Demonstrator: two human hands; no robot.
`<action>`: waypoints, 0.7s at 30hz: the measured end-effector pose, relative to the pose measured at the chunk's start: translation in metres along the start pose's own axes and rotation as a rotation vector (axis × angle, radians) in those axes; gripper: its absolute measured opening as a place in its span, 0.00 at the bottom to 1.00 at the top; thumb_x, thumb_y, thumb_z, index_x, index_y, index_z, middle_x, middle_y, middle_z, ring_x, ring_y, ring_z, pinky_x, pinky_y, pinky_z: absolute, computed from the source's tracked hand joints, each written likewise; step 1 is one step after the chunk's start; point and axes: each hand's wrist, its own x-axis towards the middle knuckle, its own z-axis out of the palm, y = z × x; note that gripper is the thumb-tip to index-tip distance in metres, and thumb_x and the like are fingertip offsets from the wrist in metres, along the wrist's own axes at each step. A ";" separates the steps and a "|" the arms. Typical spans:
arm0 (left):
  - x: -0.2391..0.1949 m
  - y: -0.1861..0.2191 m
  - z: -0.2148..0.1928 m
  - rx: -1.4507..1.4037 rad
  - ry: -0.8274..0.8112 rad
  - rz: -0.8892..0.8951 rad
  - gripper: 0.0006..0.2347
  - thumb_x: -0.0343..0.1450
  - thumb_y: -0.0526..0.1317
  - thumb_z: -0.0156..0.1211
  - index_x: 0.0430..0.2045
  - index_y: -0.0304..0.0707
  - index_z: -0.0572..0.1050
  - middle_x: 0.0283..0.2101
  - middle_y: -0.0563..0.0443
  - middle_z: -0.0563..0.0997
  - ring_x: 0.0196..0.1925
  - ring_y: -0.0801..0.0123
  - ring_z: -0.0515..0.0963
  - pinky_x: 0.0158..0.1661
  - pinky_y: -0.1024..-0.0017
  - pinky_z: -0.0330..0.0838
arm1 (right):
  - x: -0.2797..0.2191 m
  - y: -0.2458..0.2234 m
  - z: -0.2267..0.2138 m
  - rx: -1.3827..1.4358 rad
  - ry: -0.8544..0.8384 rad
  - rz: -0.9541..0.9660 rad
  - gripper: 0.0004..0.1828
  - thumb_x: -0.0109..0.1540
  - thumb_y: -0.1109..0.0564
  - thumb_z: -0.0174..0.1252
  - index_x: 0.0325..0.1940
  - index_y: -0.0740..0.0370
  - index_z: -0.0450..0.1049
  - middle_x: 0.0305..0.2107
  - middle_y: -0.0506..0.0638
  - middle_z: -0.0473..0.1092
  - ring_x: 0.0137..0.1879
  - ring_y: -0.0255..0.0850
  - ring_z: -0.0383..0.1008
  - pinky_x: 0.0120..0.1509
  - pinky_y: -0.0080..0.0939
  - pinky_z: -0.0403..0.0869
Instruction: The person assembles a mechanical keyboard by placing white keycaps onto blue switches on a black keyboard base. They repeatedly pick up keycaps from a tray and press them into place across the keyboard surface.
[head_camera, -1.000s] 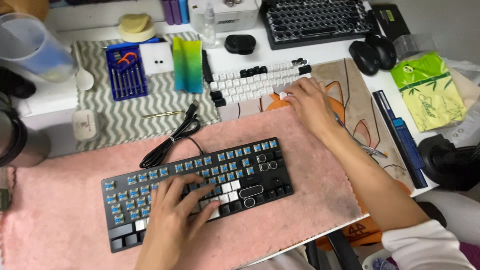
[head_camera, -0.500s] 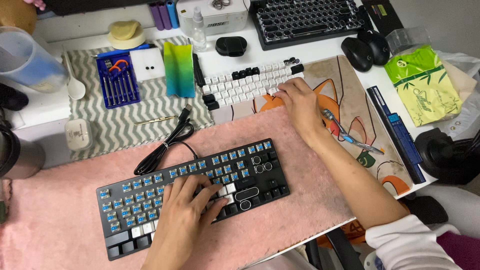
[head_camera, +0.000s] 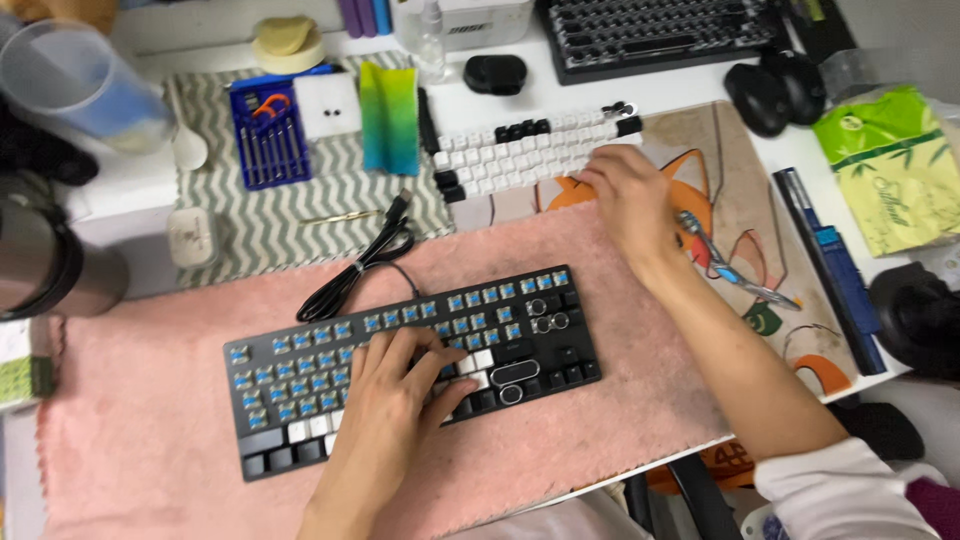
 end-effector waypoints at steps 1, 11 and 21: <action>0.000 -0.001 0.001 -0.017 0.007 -0.002 0.11 0.71 0.47 0.65 0.43 0.46 0.79 0.45 0.54 0.74 0.47 0.58 0.71 0.46 0.60 0.63 | 0.001 -0.010 -0.006 0.010 -0.005 0.041 0.02 0.65 0.71 0.65 0.42 0.77 0.81 0.43 0.62 0.74 0.48 0.49 0.76 0.58 0.42 0.80; 0.001 -0.001 0.002 -0.019 -0.005 -0.028 0.12 0.70 0.48 0.68 0.43 0.48 0.79 0.44 0.54 0.74 0.45 0.59 0.69 0.42 0.60 0.62 | -0.020 -0.166 -0.039 0.369 -0.617 -0.152 0.16 0.61 0.55 0.66 0.51 0.64 0.80 0.42 0.50 0.71 0.50 0.41 0.70 0.61 0.41 0.75; 0.000 0.006 0.015 0.196 0.055 -0.029 0.08 0.73 0.47 0.63 0.39 0.46 0.77 0.44 0.55 0.75 0.42 0.58 0.70 0.39 0.59 0.62 | -0.037 -0.184 -0.033 0.152 -0.684 -0.145 0.13 0.63 0.58 0.64 0.49 0.66 0.78 0.40 0.52 0.68 0.50 0.46 0.67 0.57 0.45 0.71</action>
